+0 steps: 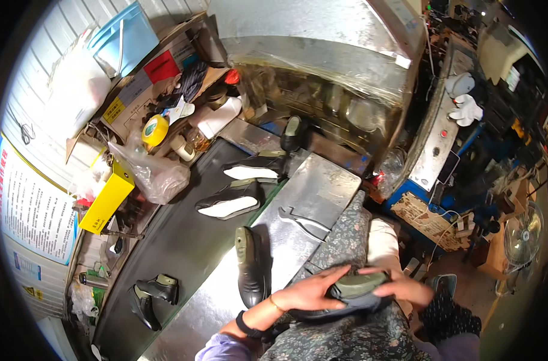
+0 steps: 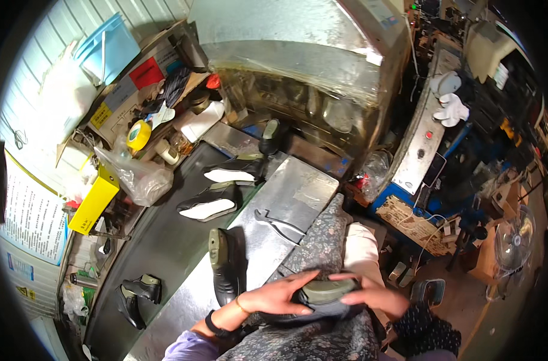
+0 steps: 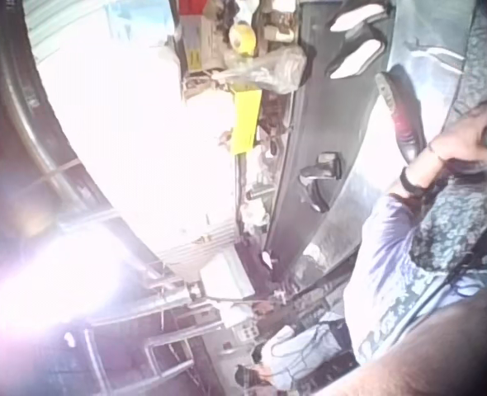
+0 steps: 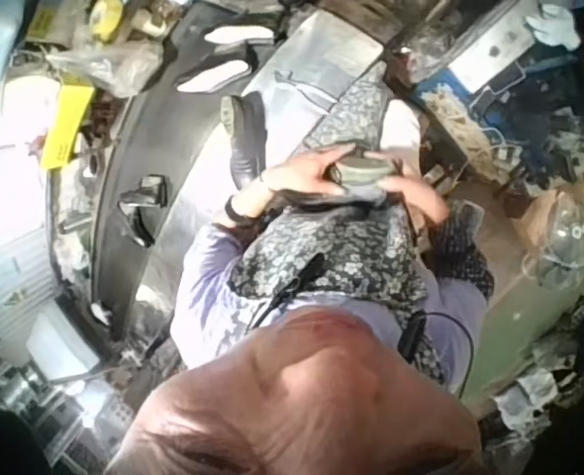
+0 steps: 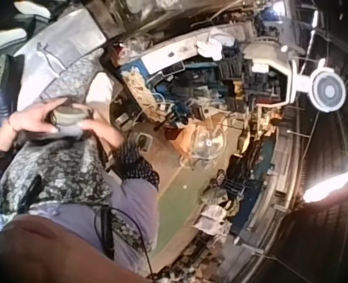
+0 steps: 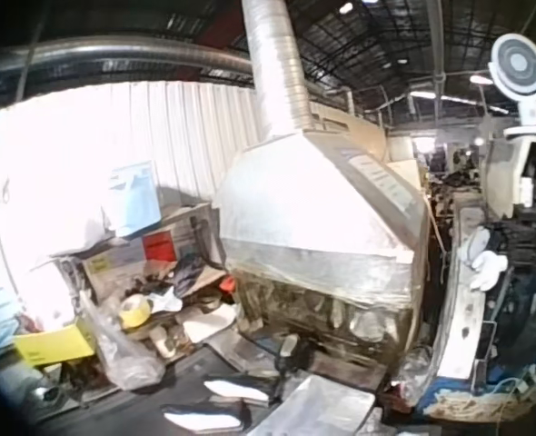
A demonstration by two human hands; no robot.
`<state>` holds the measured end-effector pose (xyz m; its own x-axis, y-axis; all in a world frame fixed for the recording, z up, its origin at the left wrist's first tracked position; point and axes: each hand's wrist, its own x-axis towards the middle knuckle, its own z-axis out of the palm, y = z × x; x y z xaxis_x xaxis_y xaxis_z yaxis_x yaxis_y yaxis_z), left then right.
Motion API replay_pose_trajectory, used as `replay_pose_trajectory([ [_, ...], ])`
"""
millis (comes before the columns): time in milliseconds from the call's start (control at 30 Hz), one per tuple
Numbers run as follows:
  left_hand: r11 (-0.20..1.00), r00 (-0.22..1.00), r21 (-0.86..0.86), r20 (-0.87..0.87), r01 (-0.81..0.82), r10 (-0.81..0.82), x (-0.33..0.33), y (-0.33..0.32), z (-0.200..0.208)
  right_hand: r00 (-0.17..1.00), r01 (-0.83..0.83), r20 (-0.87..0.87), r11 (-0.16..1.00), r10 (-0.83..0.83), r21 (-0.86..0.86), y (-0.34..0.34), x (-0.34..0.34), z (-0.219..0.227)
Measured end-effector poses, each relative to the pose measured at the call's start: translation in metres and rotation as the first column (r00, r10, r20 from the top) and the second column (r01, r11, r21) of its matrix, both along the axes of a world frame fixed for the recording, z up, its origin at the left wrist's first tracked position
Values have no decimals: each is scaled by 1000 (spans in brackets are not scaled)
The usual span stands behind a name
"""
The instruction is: The person is seen working at a shoe manufacturing station, handling shoe lasts and uppers, and positioning them on a conveyor or machine.
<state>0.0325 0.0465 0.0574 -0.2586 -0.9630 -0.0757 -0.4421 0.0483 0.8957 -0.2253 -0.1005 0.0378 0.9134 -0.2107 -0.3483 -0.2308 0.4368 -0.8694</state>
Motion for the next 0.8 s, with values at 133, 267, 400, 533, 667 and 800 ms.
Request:
replay_pose_trajectory([
  [133,672,614,-470,297,-573,731,63,33,-12,865,480,-48,799,-499,361,25,-35,-43],
  [267,288,152,-450,314,-845,937,96,85,-48,702,687,165,720,-693,101,-4,34,25],
  [400,312,306,-66,82,-948,948,109,103,-67,473,856,221,504,-853,114,-92,172,-6],
  [533,290,251,-130,253,-948,934,97,79,-56,702,693,288,531,-651,-488,-167,260,-62],
  [667,161,11,268,-486,-950,874,117,107,-82,993,95,98,929,-63,-357,-55,278,-49],
  [800,475,-171,495,-801,-728,574,60,43,-36,969,23,247,993,6,-115,50,197,-6],
])
